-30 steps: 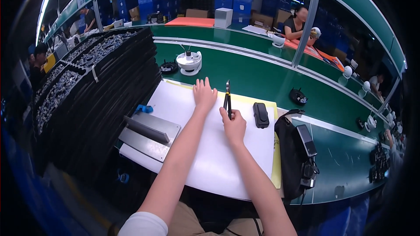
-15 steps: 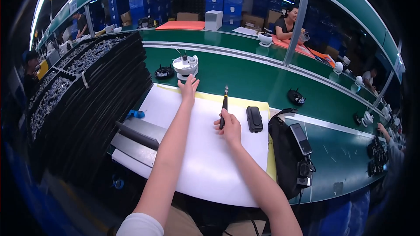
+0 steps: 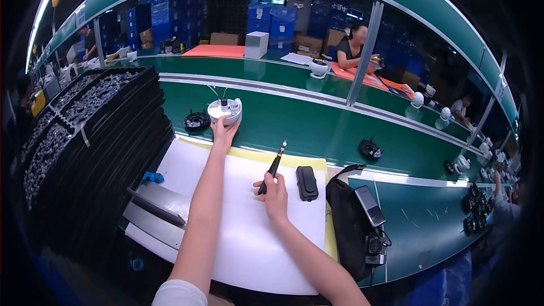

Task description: Assembling small motor components on an industrial assembly line using pliers to trim and position wires.

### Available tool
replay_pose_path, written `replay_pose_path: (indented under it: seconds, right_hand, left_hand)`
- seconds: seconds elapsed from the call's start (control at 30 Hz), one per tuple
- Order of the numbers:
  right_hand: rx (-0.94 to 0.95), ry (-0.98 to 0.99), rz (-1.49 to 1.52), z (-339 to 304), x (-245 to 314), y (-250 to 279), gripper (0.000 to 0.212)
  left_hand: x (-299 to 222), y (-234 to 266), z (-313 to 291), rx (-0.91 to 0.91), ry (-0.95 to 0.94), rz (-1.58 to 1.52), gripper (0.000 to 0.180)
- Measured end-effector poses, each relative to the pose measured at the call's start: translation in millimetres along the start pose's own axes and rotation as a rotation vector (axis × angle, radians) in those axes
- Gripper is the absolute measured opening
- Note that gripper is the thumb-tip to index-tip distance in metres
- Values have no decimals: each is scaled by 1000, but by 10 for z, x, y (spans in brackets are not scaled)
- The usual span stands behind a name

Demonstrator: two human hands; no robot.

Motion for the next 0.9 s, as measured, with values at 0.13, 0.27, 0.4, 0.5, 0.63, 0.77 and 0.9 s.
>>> replay_pose_path:
  seconds: [0.13, 0.27, 0.4, 0.5, 0.63, 0.77, 0.9]
  right_hand:
    - [42, -31, 60, 70, -55, 23, 50]
    - [41, -21, 122, 183, -115, 51, 40]
    - [-107, 16, 353, 340, -306, 262, 38]
    - [-93, 11, 503, 509, -477, 269, 36]
    - [-102, -54, 658, 451, -441, 217, 38]
    - [-112, -24, 636, 353, -259, 306, 36]
    - [-57, -33, 569, 394, -367, 325, 42]
  left_hand:
    - [-9, -49, -104, -40, -121, 26, 65]
    - [-34, -203, -420, 127, -152, -37, 67]
    - [181, -448, -1139, 92, -71, -92, 62]
    - [268, -366, -1542, 128, -57, -43, 65]
    - [61, -453, -2479, 58, 70, 139, 59]
    - [46, -407, -3078, 147, 220, 99, 54]
    - [28, -490, -3416, 48, 147, 227, 50]
Point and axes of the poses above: each hand's wrist, its own z-axis towards the middle knuckle, its own y-axis out of the back of the hand, x = y × z, the point moved 5 cm from there along z, towards the middle knuckle
